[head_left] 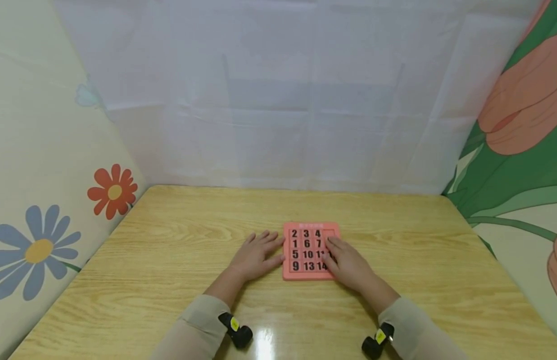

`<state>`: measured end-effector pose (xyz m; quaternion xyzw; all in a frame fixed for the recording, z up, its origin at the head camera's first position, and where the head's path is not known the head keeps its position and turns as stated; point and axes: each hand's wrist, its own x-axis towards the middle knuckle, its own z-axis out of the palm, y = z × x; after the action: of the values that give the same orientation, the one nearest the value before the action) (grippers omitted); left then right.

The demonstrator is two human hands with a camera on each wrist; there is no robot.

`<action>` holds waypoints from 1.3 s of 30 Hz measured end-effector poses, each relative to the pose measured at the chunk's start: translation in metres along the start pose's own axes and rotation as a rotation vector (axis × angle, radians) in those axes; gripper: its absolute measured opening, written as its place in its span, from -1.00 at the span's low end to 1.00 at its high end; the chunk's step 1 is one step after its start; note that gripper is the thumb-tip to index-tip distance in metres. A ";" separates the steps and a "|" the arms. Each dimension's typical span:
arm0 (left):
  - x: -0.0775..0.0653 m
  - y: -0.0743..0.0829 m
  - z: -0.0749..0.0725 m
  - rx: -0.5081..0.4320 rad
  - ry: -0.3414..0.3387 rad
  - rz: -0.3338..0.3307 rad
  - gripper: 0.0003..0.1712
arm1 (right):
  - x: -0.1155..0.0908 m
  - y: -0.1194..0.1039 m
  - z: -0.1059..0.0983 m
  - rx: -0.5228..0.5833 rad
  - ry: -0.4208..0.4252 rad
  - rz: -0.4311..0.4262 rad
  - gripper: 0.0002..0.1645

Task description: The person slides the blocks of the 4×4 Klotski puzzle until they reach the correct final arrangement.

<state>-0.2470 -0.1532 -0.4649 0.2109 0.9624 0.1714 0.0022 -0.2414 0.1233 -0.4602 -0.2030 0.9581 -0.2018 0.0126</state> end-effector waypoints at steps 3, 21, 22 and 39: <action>0.001 0.000 -0.001 0.002 -0.003 -0.002 -0.31 | -0.002 -0.001 0.000 -0.002 0.000 0.000 -0.32; 0.001 -0.001 -0.002 0.008 -0.007 -0.004 -0.31 | -0.005 -0.004 -0.001 -0.010 0.011 -0.003 -0.34; 0.001 -0.001 -0.002 0.008 -0.007 -0.004 -0.31 | -0.004 -0.004 -0.002 -0.008 0.013 0.004 -0.34; 0.000 0.000 0.001 -0.002 0.010 0.013 -0.31 | 0.020 -0.019 0.001 -0.006 0.001 -0.038 -0.33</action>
<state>-0.2474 -0.1531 -0.4660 0.2163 0.9607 0.1737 -0.0036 -0.2522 0.0992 -0.4524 -0.2210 0.9547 -0.1993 0.0076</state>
